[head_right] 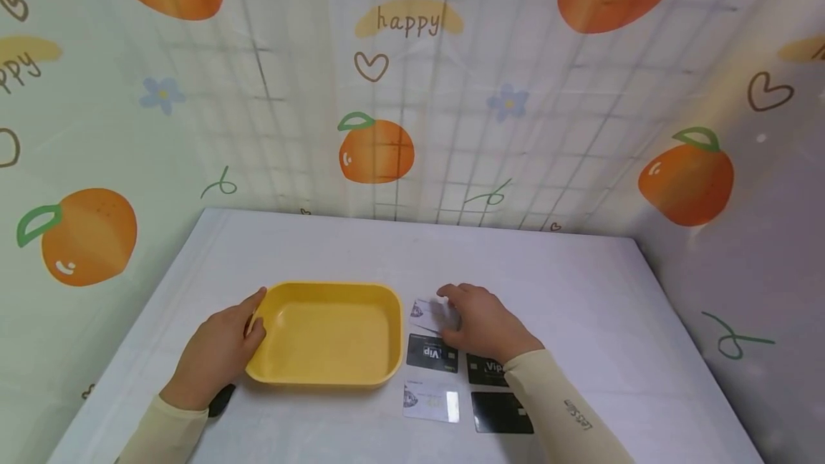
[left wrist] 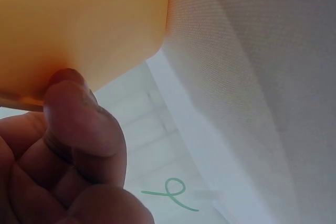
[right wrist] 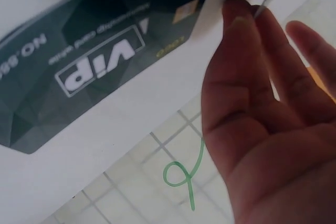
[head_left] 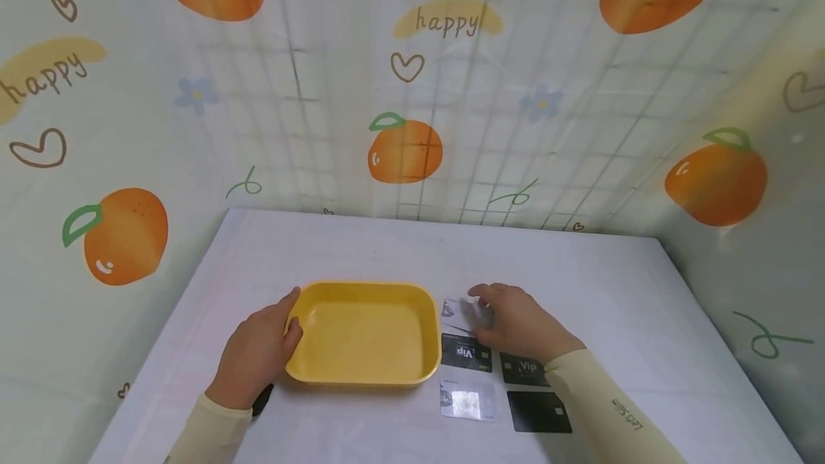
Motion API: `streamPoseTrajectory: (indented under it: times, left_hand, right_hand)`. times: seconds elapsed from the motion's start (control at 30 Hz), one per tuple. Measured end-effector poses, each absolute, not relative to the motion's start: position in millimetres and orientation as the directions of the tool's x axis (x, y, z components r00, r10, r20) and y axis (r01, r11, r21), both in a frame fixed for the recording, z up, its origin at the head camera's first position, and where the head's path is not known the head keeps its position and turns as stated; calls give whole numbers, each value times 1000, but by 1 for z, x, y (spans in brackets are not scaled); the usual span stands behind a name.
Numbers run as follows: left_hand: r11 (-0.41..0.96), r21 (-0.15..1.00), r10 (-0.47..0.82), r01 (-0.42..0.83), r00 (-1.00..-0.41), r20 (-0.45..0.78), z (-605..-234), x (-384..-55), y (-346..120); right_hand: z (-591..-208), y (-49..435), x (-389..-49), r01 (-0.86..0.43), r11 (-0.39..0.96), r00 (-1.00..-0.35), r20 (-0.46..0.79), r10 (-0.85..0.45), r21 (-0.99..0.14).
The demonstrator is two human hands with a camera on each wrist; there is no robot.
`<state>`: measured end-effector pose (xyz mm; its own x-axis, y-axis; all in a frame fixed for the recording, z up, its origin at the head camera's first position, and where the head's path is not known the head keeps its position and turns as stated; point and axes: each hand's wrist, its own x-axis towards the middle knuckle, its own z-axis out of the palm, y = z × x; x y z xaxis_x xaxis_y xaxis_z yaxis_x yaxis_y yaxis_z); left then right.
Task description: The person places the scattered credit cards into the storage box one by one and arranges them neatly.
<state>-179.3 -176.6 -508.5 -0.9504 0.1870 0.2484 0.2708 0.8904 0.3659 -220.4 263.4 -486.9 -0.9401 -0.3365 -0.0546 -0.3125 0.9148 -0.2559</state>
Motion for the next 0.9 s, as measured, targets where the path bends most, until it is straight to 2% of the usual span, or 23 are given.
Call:
streamPoseTrajectory:
  times: [0.57,0.9]
  left_hand:
    - [886,379,187,267,-954,235,-507,-180,-176]
    - [884,367,193,289,-942,276,-508,-180,-177]
  right_hand:
    - [-491,266,-224,-348,883,-927,-21,-373,-314]
    - [-492,263,-226,-270,887,-951,-42,-307,-374]
